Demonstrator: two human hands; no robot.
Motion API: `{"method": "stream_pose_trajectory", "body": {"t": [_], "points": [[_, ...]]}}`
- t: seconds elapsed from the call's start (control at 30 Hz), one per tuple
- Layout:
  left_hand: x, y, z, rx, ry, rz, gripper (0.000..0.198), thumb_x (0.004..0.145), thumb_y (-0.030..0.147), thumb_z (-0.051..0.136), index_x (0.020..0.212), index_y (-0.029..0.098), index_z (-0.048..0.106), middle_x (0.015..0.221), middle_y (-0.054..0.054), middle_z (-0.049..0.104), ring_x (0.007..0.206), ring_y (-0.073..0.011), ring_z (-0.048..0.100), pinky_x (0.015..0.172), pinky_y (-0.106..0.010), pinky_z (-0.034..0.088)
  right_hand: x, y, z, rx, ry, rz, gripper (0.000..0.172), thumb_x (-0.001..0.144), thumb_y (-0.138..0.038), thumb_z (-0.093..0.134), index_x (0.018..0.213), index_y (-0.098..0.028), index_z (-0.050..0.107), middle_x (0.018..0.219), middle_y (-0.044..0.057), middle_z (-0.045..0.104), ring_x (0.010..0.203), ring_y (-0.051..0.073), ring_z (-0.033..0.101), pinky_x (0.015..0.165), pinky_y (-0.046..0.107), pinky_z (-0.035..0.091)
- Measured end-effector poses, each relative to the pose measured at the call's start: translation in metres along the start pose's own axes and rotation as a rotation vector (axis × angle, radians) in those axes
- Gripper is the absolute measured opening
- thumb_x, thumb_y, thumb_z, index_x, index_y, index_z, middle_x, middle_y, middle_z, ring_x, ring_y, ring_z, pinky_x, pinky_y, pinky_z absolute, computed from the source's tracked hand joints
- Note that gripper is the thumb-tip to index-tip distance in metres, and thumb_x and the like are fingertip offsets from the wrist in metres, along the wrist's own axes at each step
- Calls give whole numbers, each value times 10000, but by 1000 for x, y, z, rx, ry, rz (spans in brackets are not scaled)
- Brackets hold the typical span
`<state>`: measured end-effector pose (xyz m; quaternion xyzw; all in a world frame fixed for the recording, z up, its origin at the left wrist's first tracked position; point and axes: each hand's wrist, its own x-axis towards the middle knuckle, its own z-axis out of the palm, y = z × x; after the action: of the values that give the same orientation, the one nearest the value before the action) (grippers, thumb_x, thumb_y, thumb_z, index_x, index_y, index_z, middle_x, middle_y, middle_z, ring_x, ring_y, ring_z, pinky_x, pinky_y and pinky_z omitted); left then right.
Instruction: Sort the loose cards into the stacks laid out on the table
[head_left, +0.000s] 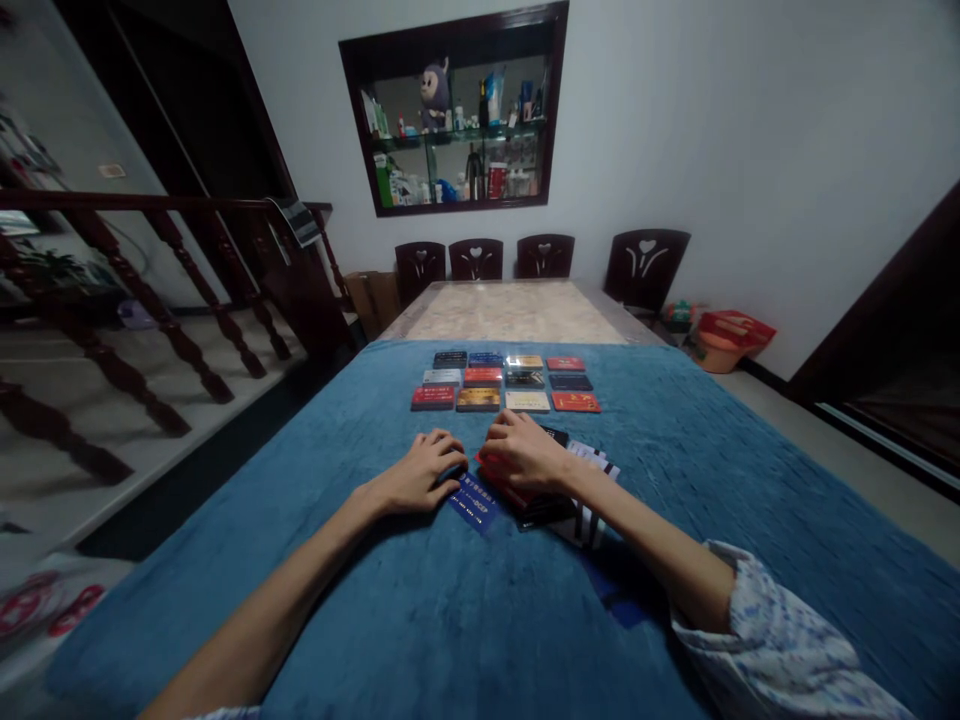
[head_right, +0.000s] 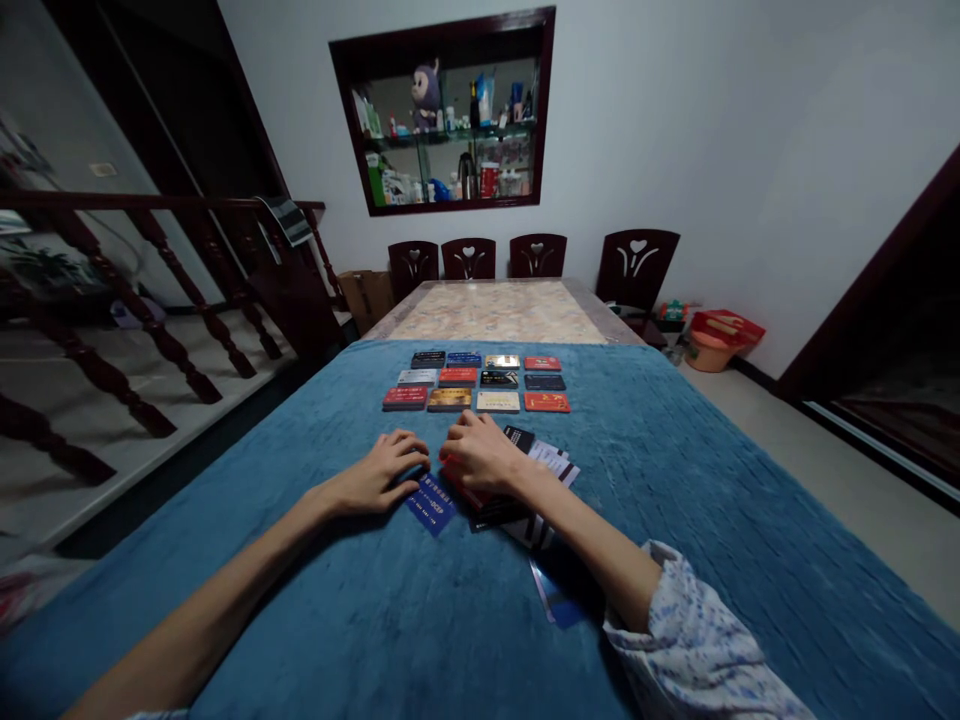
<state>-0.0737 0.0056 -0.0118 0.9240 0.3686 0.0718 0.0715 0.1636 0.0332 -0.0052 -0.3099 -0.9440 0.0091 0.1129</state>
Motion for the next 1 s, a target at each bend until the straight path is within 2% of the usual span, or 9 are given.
{"method": "stream_pose_trajectory", "body": {"t": [0.17, 0.33, 0.43, 0.67, 0.83, 1.0], "points": [[-5, -1, -8, 5, -53, -60, 199, 914, 254, 547, 1105, 214, 587, 1265, -102, 553, 1189, -284, 444, 990, -479, 373, 0, -11, -5, 24, -49, -19, 254, 905, -380, 622, 1073, -213, 715, 1054, 90, 688, 1073, 267, 468, 808, 373, 321], [-9, -4, -14, 39, -81, -99, 169, 918, 248, 528, 1073, 206, 581, 1250, -99, 541, 1164, -270, 448, 980, -455, 376, -2, -28, -8, -30, -111, -25, 496, 864, -616, 608, 1052, -168, 707, 1058, 133, 658, 1040, 291, 465, 823, 397, 336], [-11, -9, -15, 54, -77, -114, 135, 908, 230, 530, 1026, 198, 589, 1215, -93, 546, 1134, -258, 457, 979, -437, 383, -2, -35, -5, -68, -138, -21, 591, 828, -689, 596, 1047, -151, 703, 1081, 159, 638, 1043, 305, 459, 828, 409, 342], [-13, -20, -15, -19, -15, -134, 109, 890, 205, 521, 951, 194, 611, 1077, -68, 579, 1029, -226, 509, 973, -400, 414, 1, -38, -3, -81, -177, 19, 525, 837, -615, 631, 1056, -144, 702, 1121, 165, 629, 1077, 319, 454, 849, 430, 358], [-14, -16, -21, -70, -16, -119, 205, 880, 266, 564, 1061, 213, 646, 1115, -62, 600, 1076, -229, 535, 1002, -385, 412, 3, -36, 3, -66, -164, 25, 484, 835, -529, 633, 1118, -139, 680, 1120, 159, 628, 1077, 317, 456, 840, 422, 356], [-14, -6, -22, -27, -84, -117, 412, 810, 424, 705, 1160, 220, 627, 1142, -86, 617, 1109, -278, 523, 1010, -449, 388, 4, -34, 9, -70, -115, 10, 484, 822, -514, 617, 1131, -144, 663, 1100, 162, 636, 1064, 322, 459, 845, 427, 340]]}}
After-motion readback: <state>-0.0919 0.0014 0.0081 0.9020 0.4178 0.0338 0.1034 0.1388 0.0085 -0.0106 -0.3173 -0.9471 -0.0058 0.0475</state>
